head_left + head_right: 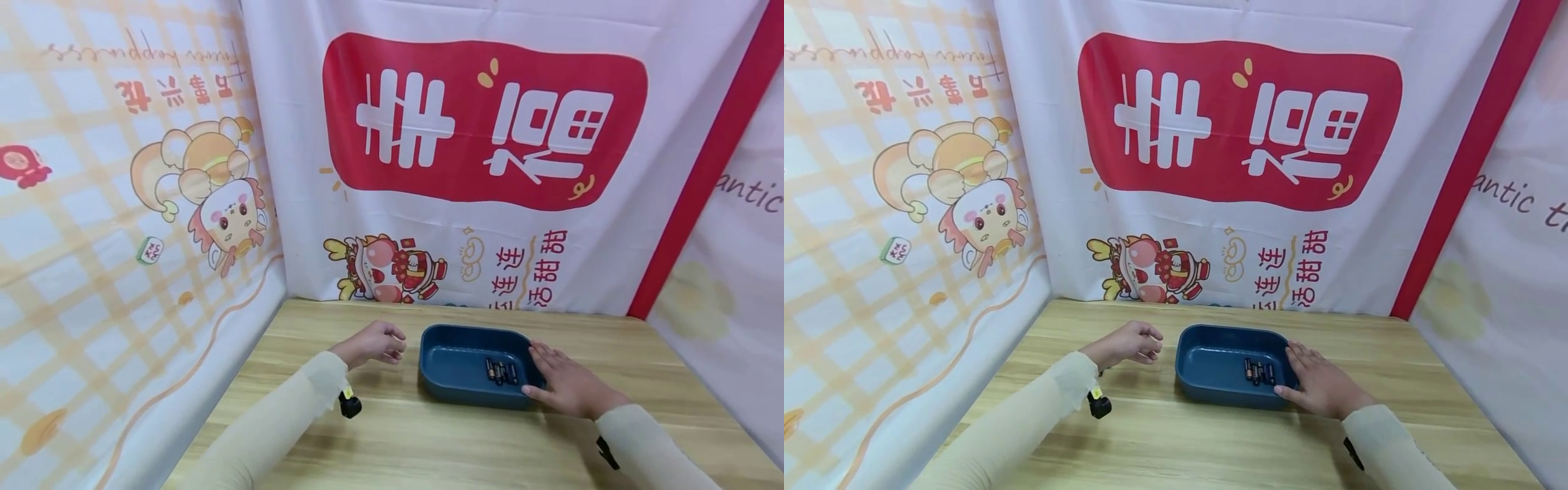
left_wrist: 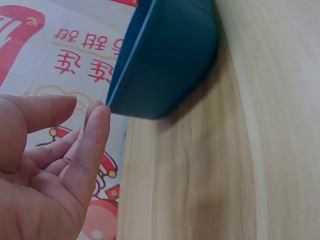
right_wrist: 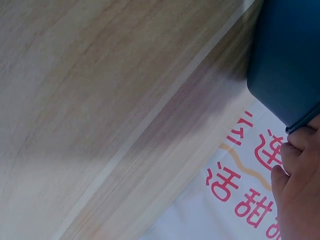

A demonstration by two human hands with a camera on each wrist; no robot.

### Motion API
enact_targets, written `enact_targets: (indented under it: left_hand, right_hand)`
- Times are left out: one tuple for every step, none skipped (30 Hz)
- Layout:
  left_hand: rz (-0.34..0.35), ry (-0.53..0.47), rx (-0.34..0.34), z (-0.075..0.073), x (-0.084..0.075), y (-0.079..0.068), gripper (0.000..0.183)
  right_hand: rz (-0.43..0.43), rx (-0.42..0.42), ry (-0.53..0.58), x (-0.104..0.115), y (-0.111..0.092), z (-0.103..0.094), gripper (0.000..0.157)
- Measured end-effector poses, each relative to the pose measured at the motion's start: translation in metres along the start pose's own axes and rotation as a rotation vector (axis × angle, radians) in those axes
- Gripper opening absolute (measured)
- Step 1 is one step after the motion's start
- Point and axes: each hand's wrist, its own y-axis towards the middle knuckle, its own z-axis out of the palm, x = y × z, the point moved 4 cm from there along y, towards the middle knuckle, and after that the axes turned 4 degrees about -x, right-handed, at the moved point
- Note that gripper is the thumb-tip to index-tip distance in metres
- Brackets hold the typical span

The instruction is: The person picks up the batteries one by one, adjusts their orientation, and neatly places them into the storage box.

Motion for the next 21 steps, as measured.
enact_targets:
  left_hand:
    - [-0.004,0.003,-0.003,-0.002,0.002,-0.001,0.023]
    - [-0.005,0.004,-0.005,-0.005,0.003,-0.002,0.023]
    - [-0.004,0.003,-0.009,-0.007,0.005,-0.003,0.023]
    - [-0.003,0.003,-0.015,-0.009,0.006,-0.004,0.023]
    - [-0.002,0.001,-0.021,-0.010,0.007,-0.006,0.024]
    - [0.000,-0.007,-0.025,-0.012,0.008,-0.007,0.024]
    - [-0.001,-0.018,-0.030,-0.013,0.010,-0.008,0.025]
    - [0.000,-0.030,-0.035,-0.015,0.012,-0.010,0.025]
    - [0.006,-0.035,-0.040,-0.016,0.014,-0.011,0.026]
    - [0.008,-0.044,-0.044,-0.018,0.016,-0.013,0.026]
    - [0.010,-0.052,-0.045,-0.020,0.017,-0.014,0.027]
    - [0.012,-0.058,-0.047,-0.021,0.019,-0.016,0.027]
    - [0.013,-0.060,-0.050,-0.023,0.020,-0.018,0.028]
    - [0.014,-0.060,-0.052,-0.025,0.021,-0.019,0.029]
    - [0.014,-0.057,-0.055,-0.027,0.022,-0.020,0.029]
    - [0.011,-0.061,-0.057,-0.030,0.023,-0.022,0.029]
    - [0.011,-0.062,-0.059,-0.032,0.024,-0.023,0.029]
    - [0.010,-0.063,-0.064,-0.035,0.025,-0.024,0.030]
    - [0.009,-0.062,-0.070,-0.037,0.026,-0.024,0.029]
    - [0.011,-0.060,-0.076,-0.040,0.027,-0.025,0.029]
    - [0.010,-0.056,-0.083,-0.043,0.028,-0.026,0.029]
  right_hand:
    - [-0.003,-0.002,-0.001,0.000,0.001,0.000,0.089]
    - [-0.006,-0.003,-0.003,0.000,0.001,0.000,0.089]
    - [-0.007,-0.002,-0.001,0.000,0.001,0.000,0.089]
    - [-0.004,0.000,-0.003,0.000,0.001,0.001,0.089]
    - [0.001,0.006,-0.005,-0.001,0.001,0.000,0.090]
    - [0.006,0.012,-0.003,-0.001,0.001,0.001,0.090]
    - [0.009,0.017,-0.001,0.000,0.000,0.002,0.089]
    - [0.011,0.021,0.002,0.000,0.000,0.003,0.089]
    - [0.016,0.024,0.004,0.001,-0.001,0.004,0.089]
    - [0.020,0.025,0.004,0.001,-0.001,0.005,0.089]
    - [0.017,0.022,0.004,0.001,-0.001,0.005,0.088]
    - [0.010,0.016,0.009,0.002,-0.001,0.006,0.088]
    - [0.004,0.008,0.010,0.003,-0.001,0.006,0.088]
    - [-0.001,0.002,0.012,0.003,-0.001,0.006,0.088]
    - [-0.003,-0.004,0.013,0.003,-0.001,0.006,0.088]
    - [-0.007,-0.010,0.015,0.003,-0.001,0.006,0.088]
    - [-0.011,-0.015,0.020,0.003,-0.001,0.005,0.088]
    - [-0.014,-0.020,0.022,0.003,-0.001,0.005,0.088]
    - [-0.012,-0.023,0.022,0.002,-0.001,0.005,0.088]
    - [-0.011,-0.025,0.023,0.002,-0.001,0.005,0.089]
    - [-0.010,-0.026,0.022,0.002,-0.001,0.004,0.089]
